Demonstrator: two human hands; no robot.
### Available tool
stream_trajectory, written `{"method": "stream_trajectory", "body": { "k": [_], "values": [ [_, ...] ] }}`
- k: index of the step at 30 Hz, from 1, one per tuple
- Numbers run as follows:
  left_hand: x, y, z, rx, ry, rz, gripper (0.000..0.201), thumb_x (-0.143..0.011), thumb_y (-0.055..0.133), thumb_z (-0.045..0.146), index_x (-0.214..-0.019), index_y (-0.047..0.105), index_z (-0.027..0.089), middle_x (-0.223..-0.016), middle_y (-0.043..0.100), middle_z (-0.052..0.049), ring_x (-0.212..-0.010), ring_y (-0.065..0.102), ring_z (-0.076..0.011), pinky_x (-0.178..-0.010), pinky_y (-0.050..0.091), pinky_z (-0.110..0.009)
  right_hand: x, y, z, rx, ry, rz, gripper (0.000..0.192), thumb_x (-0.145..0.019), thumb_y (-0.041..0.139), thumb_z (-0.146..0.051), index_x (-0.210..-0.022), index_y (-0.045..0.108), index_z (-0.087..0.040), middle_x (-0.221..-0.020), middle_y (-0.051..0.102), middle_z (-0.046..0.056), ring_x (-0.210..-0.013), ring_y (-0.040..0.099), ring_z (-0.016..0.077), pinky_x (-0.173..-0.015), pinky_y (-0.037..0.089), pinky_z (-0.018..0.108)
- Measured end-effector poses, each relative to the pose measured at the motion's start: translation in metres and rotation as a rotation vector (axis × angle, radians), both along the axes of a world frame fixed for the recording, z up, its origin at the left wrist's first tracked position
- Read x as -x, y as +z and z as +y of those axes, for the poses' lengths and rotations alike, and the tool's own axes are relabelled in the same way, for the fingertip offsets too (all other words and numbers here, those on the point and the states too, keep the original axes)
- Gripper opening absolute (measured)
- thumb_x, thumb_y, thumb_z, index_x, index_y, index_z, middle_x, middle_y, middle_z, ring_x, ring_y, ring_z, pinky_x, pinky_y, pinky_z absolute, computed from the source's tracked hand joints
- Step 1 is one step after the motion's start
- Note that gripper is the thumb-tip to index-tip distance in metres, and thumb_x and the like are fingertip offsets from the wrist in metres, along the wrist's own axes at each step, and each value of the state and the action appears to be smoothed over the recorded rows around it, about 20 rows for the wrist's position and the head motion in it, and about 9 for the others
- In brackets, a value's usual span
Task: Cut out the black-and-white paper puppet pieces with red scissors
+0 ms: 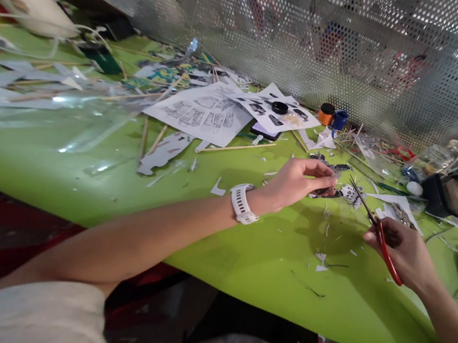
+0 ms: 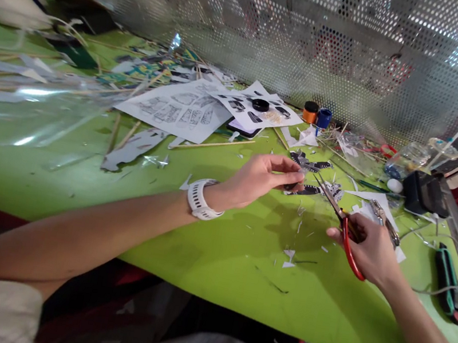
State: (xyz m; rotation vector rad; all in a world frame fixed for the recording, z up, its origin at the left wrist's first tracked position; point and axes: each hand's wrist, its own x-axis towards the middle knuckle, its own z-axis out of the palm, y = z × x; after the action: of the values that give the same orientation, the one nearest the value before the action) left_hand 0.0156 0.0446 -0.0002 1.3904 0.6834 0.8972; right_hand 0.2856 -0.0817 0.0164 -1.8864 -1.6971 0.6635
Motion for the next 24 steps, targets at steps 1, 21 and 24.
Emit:
{"method": "stream_trajectory", "body": {
  "k": [1,21,24],
  "values": [
    [0.000,0.001,-0.001,0.028,-0.024,-0.026,0.023,-0.091,0.086,0.034,-0.102,0.080,0.016,-0.104,0.084,-0.009,-0.090,0.080,-0.0180,-0.090,0.067,-0.037,0.002,0.001,-0.001,-0.002,-0.010,-0.030,0.062,-0.075,0.084,-0.084,-0.077,0.072,-0.023,-0.064,0.061,-0.001,-0.059,0.052,0.0174,-0.054,0.041,0.030],
    [-0.001,0.006,-0.010,-0.036,-0.066,-0.027,0.026,-0.087,0.091,0.030,-0.109,0.088,0.017,-0.100,0.088,-0.007,-0.078,0.080,-0.0149,-0.085,0.070,-0.032,0.014,0.007,-0.006,0.008,-0.044,-0.101,0.077,-0.070,0.072,-0.100,-0.067,0.068,-0.023,-0.055,0.050,-0.003,-0.058,0.042,0.0153,-0.052,0.029,0.028],
    [0.000,0.008,-0.011,-0.046,-0.075,-0.033,0.029,-0.085,0.092,0.030,-0.110,0.084,0.017,-0.099,0.087,-0.006,-0.079,0.080,-0.0154,-0.082,0.069,-0.031,0.018,0.012,-0.004,0.051,-0.059,-0.094,0.081,-0.064,0.070,-0.103,-0.064,0.065,-0.023,-0.055,0.047,-0.002,-0.059,0.039,0.0153,-0.052,0.029,0.028]
  ]
}}
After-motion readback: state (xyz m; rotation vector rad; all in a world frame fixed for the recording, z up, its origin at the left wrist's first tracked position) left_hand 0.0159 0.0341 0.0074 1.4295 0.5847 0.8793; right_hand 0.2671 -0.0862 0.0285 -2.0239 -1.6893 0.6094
